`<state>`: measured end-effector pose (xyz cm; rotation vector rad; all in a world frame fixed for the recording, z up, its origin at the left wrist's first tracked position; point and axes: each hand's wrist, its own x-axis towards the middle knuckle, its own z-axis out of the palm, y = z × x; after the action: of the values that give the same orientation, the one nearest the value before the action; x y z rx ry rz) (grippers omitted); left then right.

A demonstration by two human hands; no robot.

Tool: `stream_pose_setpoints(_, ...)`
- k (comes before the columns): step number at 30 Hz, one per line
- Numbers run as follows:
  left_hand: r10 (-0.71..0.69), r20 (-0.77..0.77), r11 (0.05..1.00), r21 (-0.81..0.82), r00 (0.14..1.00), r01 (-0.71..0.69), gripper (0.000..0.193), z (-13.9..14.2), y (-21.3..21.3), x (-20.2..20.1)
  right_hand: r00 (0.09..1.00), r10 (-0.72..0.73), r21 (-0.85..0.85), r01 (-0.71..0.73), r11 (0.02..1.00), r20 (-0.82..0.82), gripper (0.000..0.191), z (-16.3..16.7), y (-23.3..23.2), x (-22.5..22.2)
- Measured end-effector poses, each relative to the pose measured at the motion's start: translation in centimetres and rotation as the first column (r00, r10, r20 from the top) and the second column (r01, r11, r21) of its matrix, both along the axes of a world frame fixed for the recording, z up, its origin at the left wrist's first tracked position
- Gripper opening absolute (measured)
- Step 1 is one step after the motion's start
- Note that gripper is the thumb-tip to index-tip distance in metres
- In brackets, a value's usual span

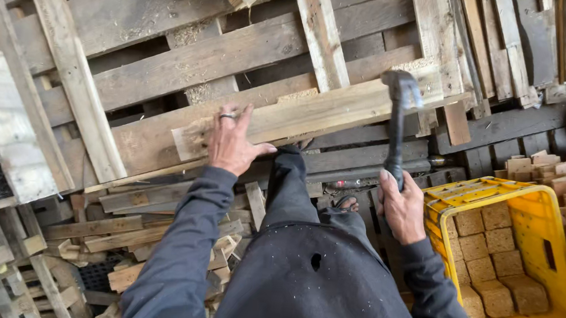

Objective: The person repeatedly picks up small wooden blocks and nails, then uses a hammer to drive nails into the blocks to join them together. The person places the assembled blocks onto a wooden pallet and continues the process with additional blocks.

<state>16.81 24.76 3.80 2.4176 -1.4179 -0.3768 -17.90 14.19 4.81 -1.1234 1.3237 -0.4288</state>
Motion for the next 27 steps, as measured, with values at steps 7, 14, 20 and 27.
stream_pose_setpoints(7, -0.118, -0.041, 0.993, 0.007, 0.992, 0.118, 0.097, -2.3, -2.9, -1.6, 0.999, 0.011, 0.113, -0.007, 0.994, -0.035, 0.026, -0.4, 0.5, 1.0)
stream_pose_setpoints(14, -0.292, -0.102, 0.955, 0.019, 0.951, 0.295, 0.087, -3.4, -3.9, -1.7, 0.982, -0.156, 0.093, 0.166, 0.982, -0.104, 0.027, -0.8, 3.1, 3.1)
stream_pose_setpoints(20, -0.373, -0.026, 0.925, -0.095, 0.928, 0.369, 0.091, -3.0, -4.3, -0.8, 0.931, -0.227, -0.051, 0.222, 0.974, -0.286, 0.027, 0.1, 9.9, 6.6)
stream_pose_setpoints(27, -0.390, -0.125, 0.919, -0.106, 0.912, 0.379, 0.090, -3.5, -4.3, -0.8, 0.747, 0.114, -0.112, -0.245, 0.963, -0.655, 0.038, 3.8, 17.6, 3.3)
